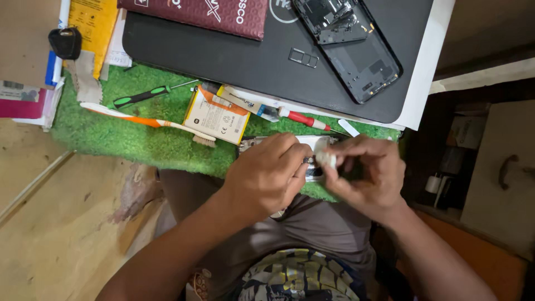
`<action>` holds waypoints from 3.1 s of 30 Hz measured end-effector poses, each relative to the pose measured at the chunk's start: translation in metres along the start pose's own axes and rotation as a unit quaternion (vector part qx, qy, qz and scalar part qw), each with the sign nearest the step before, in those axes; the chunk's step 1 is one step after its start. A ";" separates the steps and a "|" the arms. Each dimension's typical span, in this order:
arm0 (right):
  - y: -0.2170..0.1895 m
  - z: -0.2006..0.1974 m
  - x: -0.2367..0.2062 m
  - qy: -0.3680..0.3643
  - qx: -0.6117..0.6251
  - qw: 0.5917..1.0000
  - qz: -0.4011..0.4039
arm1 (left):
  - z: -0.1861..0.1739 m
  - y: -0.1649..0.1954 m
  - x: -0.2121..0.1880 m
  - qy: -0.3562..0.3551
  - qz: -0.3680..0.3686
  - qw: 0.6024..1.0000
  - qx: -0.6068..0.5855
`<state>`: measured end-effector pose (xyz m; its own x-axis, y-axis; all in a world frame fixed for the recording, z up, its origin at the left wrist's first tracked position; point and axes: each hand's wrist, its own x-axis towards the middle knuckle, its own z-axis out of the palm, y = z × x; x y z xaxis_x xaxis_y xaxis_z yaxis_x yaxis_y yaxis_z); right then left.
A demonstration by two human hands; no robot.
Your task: The person repairs a disassembled smartphone at a workbench, using a screwdriver and tweezers to remove and reposition small internal components on the opened phone body. They hold the phone steady with one hand while working on its internals, occasionally lifting small parts out and setting them on the mat.
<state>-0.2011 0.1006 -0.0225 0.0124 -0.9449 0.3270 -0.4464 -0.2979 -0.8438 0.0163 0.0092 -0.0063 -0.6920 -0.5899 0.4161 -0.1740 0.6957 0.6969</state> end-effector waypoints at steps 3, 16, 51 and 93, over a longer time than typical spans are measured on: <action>0.000 0.002 -0.001 0.002 -0.033 0.999 0.002 | 0.001 0.000 0.000 -0.018 -0.032 0.999 -0.018; -0.001 0.000 0.001 -0.037 -0.028 0.999 0.000 | 0.000 -0.001 0.000 -0.015 -0.022 0.999 -0.024; -0.002 -0.001 0.007 -0.032 -0.062 0.996 -0.059 | -0.006 0.002 0.001 -0.006 -0.016 0.999 -0.035; -0.008 0.001 0.012 -0.034 -0.065 0.993 -0.089 | -0.005 0.002 0.001 -0.001 -0.015 1.000 -0.027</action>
<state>-0.1965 0.0917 -0.0121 0.1595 -0.8875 0.4323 -0.5437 -0.4445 -0.7119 0.0185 0.0080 -0.0014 -0.6884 -0.6088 0.3943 -0.1557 0.6549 0.7395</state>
